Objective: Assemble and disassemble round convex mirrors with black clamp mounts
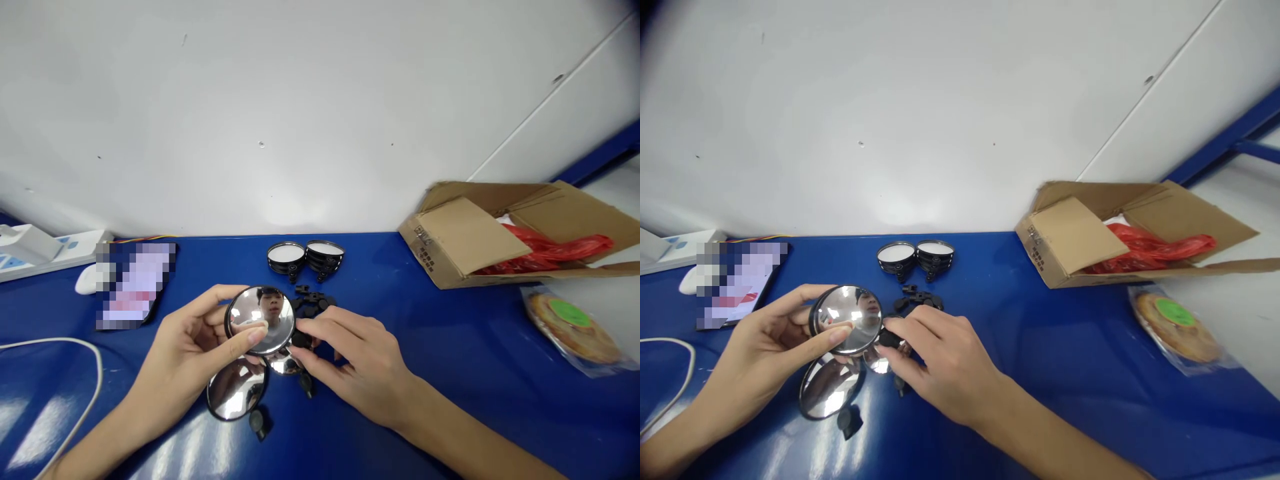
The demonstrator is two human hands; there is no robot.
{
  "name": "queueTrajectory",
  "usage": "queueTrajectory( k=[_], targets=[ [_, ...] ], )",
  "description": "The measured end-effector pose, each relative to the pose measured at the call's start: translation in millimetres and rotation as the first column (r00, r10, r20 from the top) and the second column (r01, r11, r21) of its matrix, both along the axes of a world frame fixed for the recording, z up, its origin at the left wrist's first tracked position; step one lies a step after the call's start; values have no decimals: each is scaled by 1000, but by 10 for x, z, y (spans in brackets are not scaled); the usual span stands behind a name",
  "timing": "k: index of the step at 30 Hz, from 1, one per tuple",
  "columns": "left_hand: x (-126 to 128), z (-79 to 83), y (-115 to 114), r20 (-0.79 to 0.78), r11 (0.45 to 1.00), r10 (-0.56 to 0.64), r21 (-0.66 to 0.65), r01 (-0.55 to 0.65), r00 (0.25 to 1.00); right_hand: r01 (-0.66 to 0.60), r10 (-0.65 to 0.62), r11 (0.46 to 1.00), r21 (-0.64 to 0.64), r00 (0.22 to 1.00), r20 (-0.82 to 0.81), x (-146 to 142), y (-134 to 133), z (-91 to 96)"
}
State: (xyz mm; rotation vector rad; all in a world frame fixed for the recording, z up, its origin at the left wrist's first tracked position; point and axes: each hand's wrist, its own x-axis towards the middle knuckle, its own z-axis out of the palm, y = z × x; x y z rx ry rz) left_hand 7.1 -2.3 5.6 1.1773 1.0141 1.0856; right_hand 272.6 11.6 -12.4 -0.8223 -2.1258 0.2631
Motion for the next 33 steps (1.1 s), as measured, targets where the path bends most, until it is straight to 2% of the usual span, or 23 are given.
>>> queueTrajectory(
  k=[3,8,13,18,22,24,26,33],
  targets=[
    [7,-21,-25,23,997,-21,-70,23,1000,2,-3,999,46,1000,28,1,-13,-14],
    [-6,-24,-32,45,990,-46,-131,52,998,-36,37,999,-11,996,76,12,-20,-51],
    [15,18,3,24,979,-51,-195,55,998,-49,48,999,6,995,83,12,-34,-84],
    [31,74,17,6,979,-42,-200,42,999,-68,68,998,-5,994,90,59,6,31],
    [-10,126,29,-23,984,-21,-178,17,1000,-80,88,987,-140,995,55,145,62,146],
    [-44,126,40,-37,981,-62,-185,54,997,-94,110,969,-229,992,59,180,78,168],
    [-74,103,46,-50,973,-122,-202,109,991,-131,155,957,-258,985,73,199,83,163],
    [-73,23,-16,-80,934,-252,-281,221,964,-256,281,954,-157,946,163,192,43,139]
  ],
)
